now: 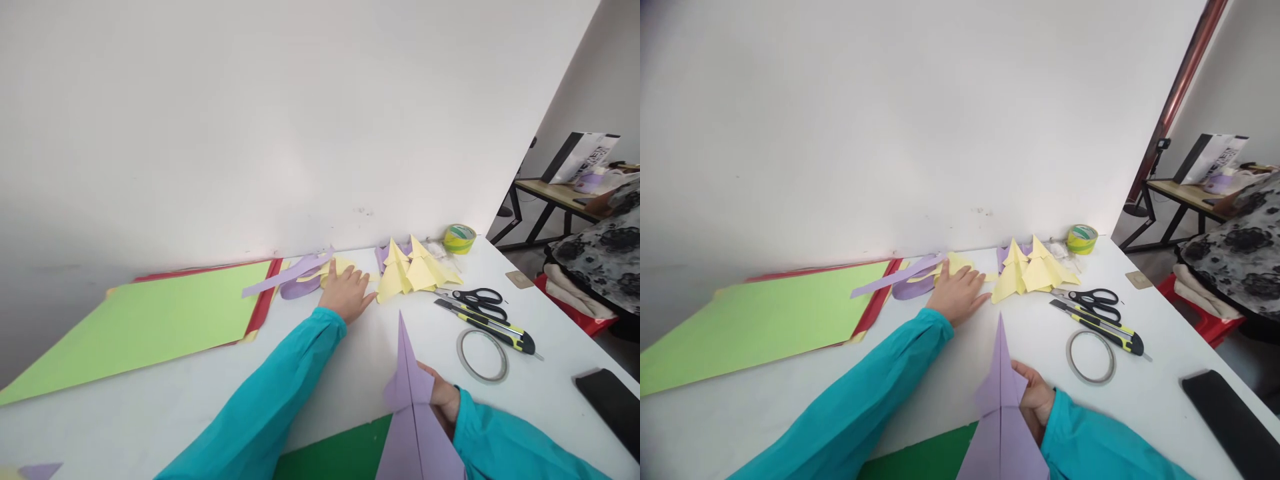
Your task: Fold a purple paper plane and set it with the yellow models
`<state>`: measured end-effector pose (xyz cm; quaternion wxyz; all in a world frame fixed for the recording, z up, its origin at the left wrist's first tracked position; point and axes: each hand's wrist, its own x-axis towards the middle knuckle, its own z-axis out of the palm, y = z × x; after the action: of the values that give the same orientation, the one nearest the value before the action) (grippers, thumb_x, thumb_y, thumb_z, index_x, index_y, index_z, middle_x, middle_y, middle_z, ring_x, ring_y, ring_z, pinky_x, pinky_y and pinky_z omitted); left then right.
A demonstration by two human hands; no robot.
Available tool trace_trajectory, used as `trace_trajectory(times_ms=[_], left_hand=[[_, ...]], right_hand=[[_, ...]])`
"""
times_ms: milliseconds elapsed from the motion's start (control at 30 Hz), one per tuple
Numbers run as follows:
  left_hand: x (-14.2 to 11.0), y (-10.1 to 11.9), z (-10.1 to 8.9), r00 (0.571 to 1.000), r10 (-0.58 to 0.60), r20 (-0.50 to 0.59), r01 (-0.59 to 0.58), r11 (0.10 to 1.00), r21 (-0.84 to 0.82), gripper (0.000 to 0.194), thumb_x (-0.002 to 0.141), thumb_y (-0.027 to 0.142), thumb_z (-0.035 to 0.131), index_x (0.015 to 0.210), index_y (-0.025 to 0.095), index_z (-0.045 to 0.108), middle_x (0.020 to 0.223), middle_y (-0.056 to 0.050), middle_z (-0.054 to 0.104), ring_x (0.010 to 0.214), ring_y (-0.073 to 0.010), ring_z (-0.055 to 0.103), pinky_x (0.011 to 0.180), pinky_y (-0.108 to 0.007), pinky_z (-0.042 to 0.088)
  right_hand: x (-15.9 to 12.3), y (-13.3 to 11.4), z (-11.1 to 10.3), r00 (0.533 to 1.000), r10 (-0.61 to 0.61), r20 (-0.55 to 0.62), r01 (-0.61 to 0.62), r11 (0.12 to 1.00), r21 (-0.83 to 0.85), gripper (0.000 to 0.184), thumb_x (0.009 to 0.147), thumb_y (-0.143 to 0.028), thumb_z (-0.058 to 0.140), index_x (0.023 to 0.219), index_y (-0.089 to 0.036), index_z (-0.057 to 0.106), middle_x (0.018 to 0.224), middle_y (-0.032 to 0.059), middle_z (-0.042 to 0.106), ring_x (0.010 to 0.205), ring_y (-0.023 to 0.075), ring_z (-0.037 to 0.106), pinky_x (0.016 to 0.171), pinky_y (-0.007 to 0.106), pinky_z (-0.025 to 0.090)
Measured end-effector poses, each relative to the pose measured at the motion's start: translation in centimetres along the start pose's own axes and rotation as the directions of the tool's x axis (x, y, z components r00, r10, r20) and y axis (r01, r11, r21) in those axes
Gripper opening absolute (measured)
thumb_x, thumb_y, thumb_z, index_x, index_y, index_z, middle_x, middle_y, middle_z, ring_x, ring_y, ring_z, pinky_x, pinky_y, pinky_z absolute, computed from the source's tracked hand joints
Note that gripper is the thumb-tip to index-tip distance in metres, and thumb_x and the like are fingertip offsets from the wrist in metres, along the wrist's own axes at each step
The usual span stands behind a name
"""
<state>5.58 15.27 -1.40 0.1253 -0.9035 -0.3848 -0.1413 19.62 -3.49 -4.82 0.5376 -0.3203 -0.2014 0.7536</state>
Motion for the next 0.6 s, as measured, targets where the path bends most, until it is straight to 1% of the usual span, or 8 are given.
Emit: trace_trajectory(times_ms=[100, 167, 233, 300, 367, 433, 467, 600], left_hand=[[-0.4, 0.2, -0.4, 1.0, 0.012, -0.004, -0.012, 1.0, 0.013, 0.037, 0.086, 0.035, 0.039, 0.109, 0.011, 0.055, 0.115, -0.016, 0.055, 0.118, -0.0323, 0.039, 0.102, -0.059, 0.001], [-0.1, 1.1, -0.4, 0.999, 0.033, -0.007, -0.033, 0.999, 0.003, 0.038, 0.087, 0.034, 0.037, 0.111, 0.01, 0.053, 0.122, -0.016, 0.051, 0.122, -0.0307, 0.035, 0.104, -0.057, 0.002], [0.5, 2.4, 0.0, 0.998, 0.07, 0.0, -0.07, 0.997, -0.025, 0.042, 0.087, 0.037, 0.036, 0.116, 0.011, 0.05, 0.127, -0.014, 0.048, 0.124, -0.0267, 0.033, 0.106, -0.051, 0.007], [1.5, 3.9, 0.6, 0.995, 0.103, 0.008, -0.102, 0.993, -0.063, 0.051, 0.086, 0.045, 0.033, 0.121, 0.01, 0.046, 0.132, -0.012, 0.043, 0.126, -0.024, 0.03, 0.107, -0.044, 0.013], [2.5, 5.1, 1.3, 0.994, 0.108, 0.014, -0.106, 0.989, -0.101, 0.06, 0.085, 0.052, 0.031, 0.123, 0.007, 0.044, 0.134, -0.014, 0.04, 0.127, -0.0247, 0.03, 0.106, -0.042, 0.017], [3.2, 5.7, 1.9, 0.995, 0.094, 0.022, -0.09, 0.986, -0.138, 0.062, 0.085, 0.052, 0.028, 0.123, 0.006, 0.044, 0.133, -0.016, 0.041, 0.126, -0.0266, 0.031, 0.106, -0.045, 0.015], [3.4, 5.9, 2.1, 0.996, 0.081, 0.025, -0.076, 0.985, -0.153, 0.062, 0.085, 0.052, 0.027, 0.123, 0.005, 0.044, 0.132, -0.018, 0.042, 0.125, -0.0278, 0.031, 0.105, -0.047, 0.014], [3.5, 5.7, 2.9, 0.998, 0.056, 0.017, -0.051, 0.979, -0.195, 0.071, 0.081, 0.058, 0.031, 0.123, 0.003, 0.043, 0.137, -0.023, 0.031, 0.129, -0.033, 0.02, 0.105, -0.049, 0.006]], right_hand=[[-0.1, -0.1, 0.2, 0.999, 0.052, 0.011, -0.052, 0.999, -0.013, 0.046, 0.052, -0.019, 0.07, 0.098, -0.021, 0.065, 0.078, 0.0038, 0.067, 0.074, 0.0239, 0.063, 0.073, 0.04, 0.046], [-0.2, -0.2, 0.1, 0.997, 0.076, 0.012, -0.075, 0.996, -0.058, 0.041, 0.057, -0.02, 0.069, 0.098, -0.023, 0.065, 0.08, 0.0029, 0.067, 0.075, 0.0228, 0.062, 0.075, 0.039, 0.046], [-0.3, -0.4, -0.1, 0.997, 0.08, -0.021, -0.082, 0.988, -0.129, 0.037, 0.057, -0.021, 0.069, 0.094, -0.023, 0.065, 0.081, 0.002, 0.067, 0.077, 0.0215, 0.061, 0.076, 0.036, 0.045], [-0.4, -0.8, -0.2, 0.994, 0.091, -0.057, -0.1, 0.976, -0.191, 0.033, 0.056, -0.022, 0.07, 0.088, -0.024, 0.067, 0.08, 0.0015, 0.068, 0.076, 0.021, 0.061, 0.073, 0.034, 0.046], [-0.5, -1.3, -0.2, 0.992, 0.102, -0.075, -0.116, 0.967, -0.226, 0.031, 0.056, -0.026, 0.07, 0.086, -0.024, 0.067, 0.075, 0.0013, 0.068, 0.073, 0.0218, 0.062, 0.071, 0.035, 0.046], [-0.5, -2.0, -0.1, 0.992, 0.097, -0.075, -0.113, 0.962, -0.247, 0.033, 0.056, -0.027, 0.07, 0.088, -0.024, 0.066, 0.068, 0.0009, 0.067, 0.07, 0.0227, 0.062, 0.069, 0.037, 0.046], [-0.5, -2.3, 0.0, 0.993, 0.088, -0.074, -0.105, 0.96, -0.258, 0.034, 0.055, -0.025, 0.07, 0.089, -0.023, 0.066, 0.064, 0.0007, 0.067, 0.069, 0.0229, 0.062, 0.068, 0.037, 0.046], [-0.4, -3.0, 0.3, 0.99, 0.111, -0.082, -0.128, 0.963, -0.239, 0.038, 0.054, -0.022, 0.068, 0.091, -0.02, 0.065, 0.061, 0.0005, 0.066, 0.07, 0.0231, 0.063, 0.069, 0.036, 0.046]])
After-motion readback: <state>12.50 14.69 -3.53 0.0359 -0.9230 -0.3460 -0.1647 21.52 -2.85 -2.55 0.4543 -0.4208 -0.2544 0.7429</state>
